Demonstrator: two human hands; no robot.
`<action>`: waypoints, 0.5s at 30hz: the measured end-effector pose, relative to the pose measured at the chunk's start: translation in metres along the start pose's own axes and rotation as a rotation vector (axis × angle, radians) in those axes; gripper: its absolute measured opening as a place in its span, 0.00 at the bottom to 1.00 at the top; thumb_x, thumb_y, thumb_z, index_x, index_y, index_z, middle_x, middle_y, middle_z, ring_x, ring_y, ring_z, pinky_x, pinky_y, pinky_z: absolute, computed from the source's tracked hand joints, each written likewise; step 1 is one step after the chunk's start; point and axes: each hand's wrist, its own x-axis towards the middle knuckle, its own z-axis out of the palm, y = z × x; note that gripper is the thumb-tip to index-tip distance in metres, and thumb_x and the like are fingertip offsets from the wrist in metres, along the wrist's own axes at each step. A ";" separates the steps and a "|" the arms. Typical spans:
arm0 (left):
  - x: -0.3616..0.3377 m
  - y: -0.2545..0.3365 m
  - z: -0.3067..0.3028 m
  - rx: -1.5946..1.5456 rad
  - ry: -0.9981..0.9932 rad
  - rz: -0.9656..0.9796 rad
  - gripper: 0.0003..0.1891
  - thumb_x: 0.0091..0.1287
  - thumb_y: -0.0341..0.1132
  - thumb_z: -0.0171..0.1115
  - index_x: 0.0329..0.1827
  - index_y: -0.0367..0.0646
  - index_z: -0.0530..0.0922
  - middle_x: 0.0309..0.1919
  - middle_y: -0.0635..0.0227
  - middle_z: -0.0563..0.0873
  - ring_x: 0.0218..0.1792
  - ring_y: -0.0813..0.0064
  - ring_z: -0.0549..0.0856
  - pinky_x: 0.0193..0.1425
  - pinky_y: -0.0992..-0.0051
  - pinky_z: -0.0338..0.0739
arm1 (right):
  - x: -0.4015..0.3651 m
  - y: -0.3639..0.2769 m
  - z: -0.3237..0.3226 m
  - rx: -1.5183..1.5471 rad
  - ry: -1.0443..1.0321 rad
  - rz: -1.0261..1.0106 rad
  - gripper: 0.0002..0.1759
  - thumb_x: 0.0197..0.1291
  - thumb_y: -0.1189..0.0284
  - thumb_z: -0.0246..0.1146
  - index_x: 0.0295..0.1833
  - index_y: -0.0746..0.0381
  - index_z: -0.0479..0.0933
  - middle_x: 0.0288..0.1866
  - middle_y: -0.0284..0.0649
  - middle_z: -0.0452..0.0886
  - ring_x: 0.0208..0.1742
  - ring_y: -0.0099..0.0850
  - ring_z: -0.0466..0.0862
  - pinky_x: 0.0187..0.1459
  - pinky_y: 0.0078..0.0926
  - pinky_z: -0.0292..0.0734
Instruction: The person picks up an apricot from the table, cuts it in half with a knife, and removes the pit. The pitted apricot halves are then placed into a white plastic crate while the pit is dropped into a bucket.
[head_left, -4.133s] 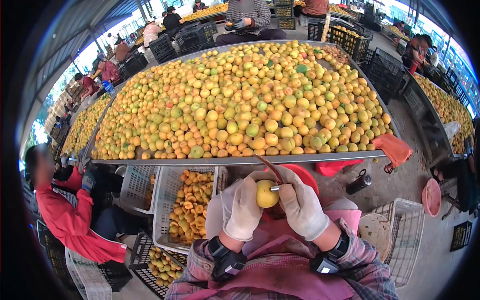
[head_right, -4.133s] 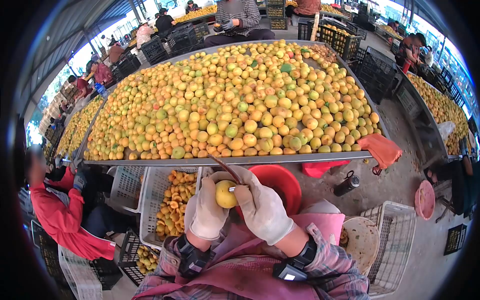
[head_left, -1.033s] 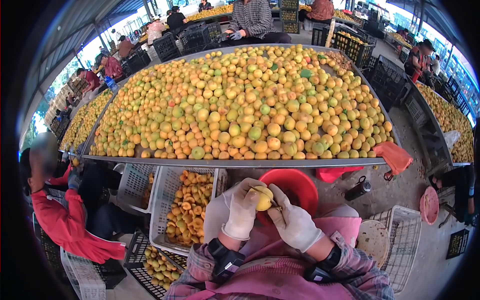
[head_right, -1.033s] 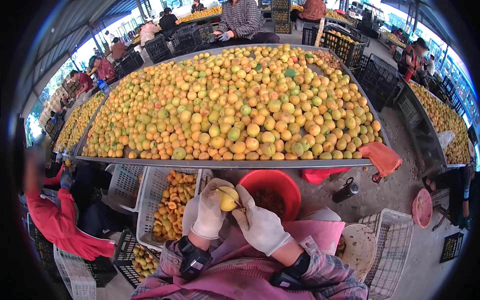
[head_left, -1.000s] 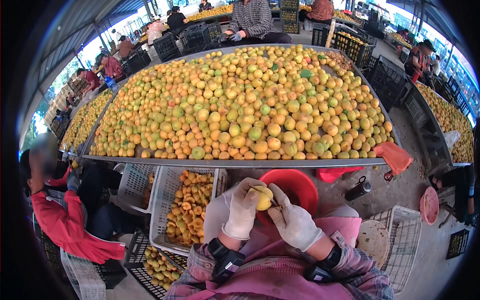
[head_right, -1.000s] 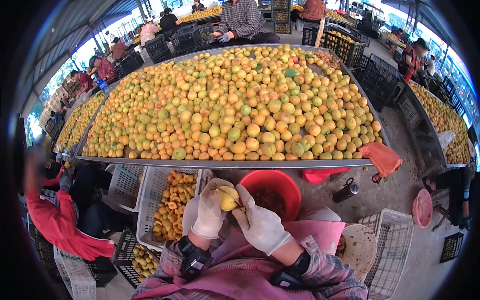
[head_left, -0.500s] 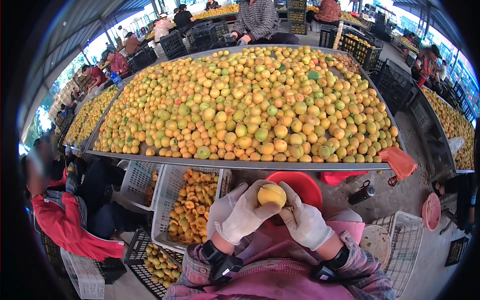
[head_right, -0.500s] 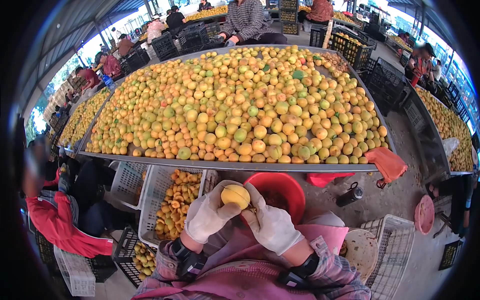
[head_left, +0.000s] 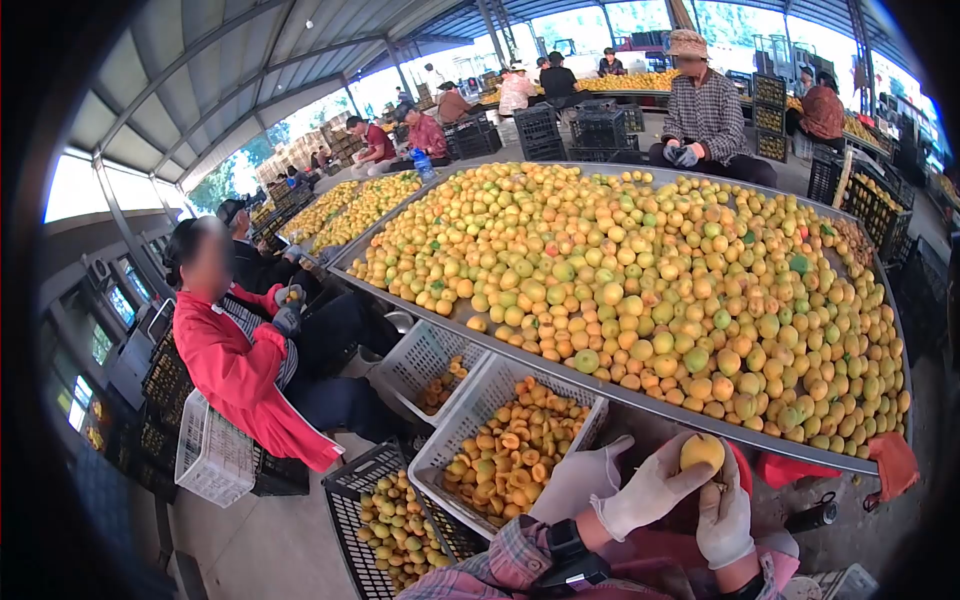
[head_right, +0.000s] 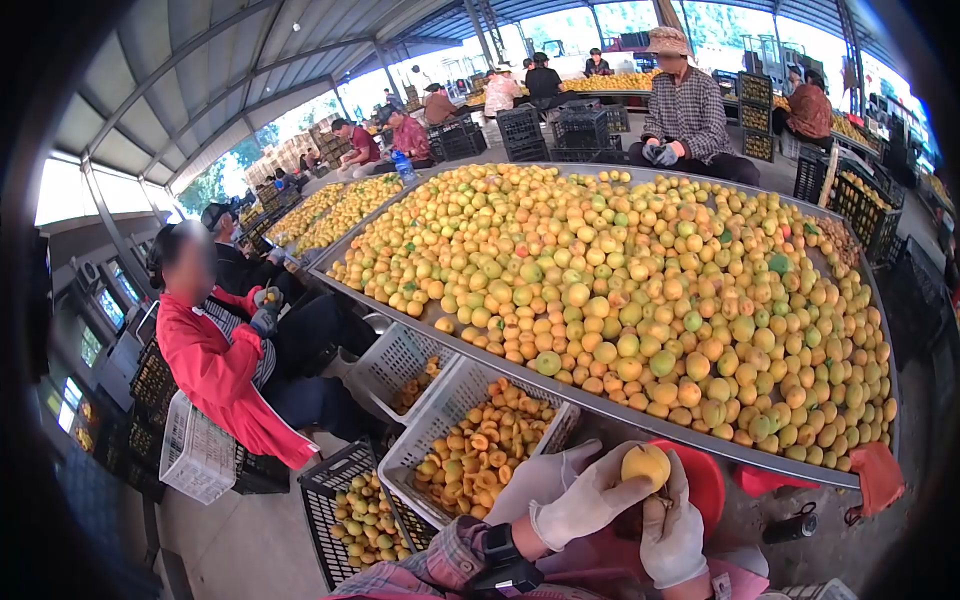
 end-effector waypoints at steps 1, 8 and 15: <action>-0.001 0.011 -0.002 0.132 -0.023 0.057 0.29 0.69 0.45 0.65 0.66 0.36 0.69 0.56 0.62 0.80 0.57 0.73 0.78 0.63 0.72 0.72 | 0.002 0.000 -0.002 -0.145 -0.010 -0.039 0.31 0.76 0.69 0.48 0.77 0.71 0.50 0.68 0.48 0.72 0.67 0.35 0.74 0.66 0.29 0.67; -0.003 0.031 -0.005 0.333 -0.043 0.062 0.31 0.69 0.46 0.65 0.67 0.36 0.68 0.55 0.62 0.80 0.58 0.73 0.77 0.63 0.71 0.72 | 0.005 0.019 0.005 -0.175 0.041 -0.183 0.35 0.76 0.59 0.49 0.77 0.70 0.51 0.66 0.50 0.74 0.63 0.35 0.79 0.62 0.28 0.73; -0.005 0.008 0.012 -0.055 0.088 -0.112 0.27 0.72 0.48 0.60 0.65 0.37 0.72 0.56 0.63 0.81 0.58 0.73 0.77 0.64 0.72 0.70 | 0.003 -0.005 0.010 -0.088 0.074 -0.092 0.33 0.77 0.61 0.49 0.76 0.71 0.53 0.71 0.46 0.68 0.70 0.34 0.71 0.69 0.28 0.63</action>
